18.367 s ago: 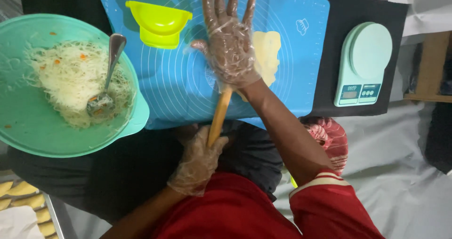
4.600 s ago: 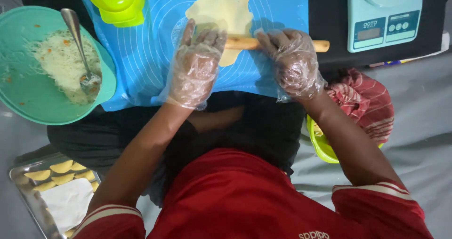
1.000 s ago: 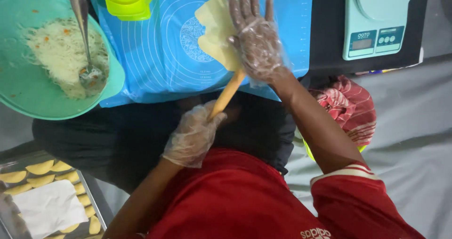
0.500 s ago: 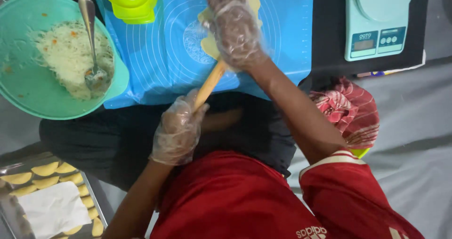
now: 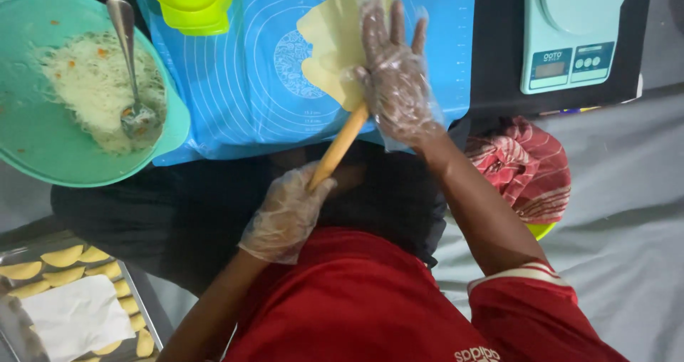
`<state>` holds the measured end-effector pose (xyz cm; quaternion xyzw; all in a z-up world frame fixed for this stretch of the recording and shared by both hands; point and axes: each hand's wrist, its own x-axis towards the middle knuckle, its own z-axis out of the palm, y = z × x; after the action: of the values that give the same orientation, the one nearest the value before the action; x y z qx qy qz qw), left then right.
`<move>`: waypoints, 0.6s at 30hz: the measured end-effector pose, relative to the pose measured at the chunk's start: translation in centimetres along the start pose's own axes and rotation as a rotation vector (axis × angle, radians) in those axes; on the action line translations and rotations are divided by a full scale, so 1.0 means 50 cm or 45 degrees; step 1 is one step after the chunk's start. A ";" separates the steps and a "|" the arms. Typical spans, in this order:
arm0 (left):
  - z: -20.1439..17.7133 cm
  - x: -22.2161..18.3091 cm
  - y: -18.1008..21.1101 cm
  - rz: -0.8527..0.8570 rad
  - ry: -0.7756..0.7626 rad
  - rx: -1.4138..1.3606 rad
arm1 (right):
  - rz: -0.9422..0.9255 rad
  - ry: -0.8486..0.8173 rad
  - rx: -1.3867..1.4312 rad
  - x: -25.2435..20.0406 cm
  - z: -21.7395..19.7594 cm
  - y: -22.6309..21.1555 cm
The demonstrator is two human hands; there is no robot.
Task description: Rolling dough, adding filling, and molding pastries on a silicone mat.
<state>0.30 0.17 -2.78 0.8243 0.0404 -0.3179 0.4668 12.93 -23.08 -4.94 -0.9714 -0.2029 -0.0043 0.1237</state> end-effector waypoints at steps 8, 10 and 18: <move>0.076 -0.053 -0.046 0.394 0.088 0.091 | 0.387 0.649 0.483 -0.105 -0.093 -0.061; 0.122 -0.059 -0.068 0.542 0.330 0.293 | 0.462 0.700 0.602 -0.137 -0.105 -0.098; 0.132 -0.030 0.032 0.374 0.010 0.135 | 1.080 0.393 1.448 -0.194 -0.060 -0.172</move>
<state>-3.50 -5.64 -3.13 0.8461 -0.0958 -0.2446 0.4638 0.77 -19.98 -0.56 -0.7403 0.2402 0.0130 0.6278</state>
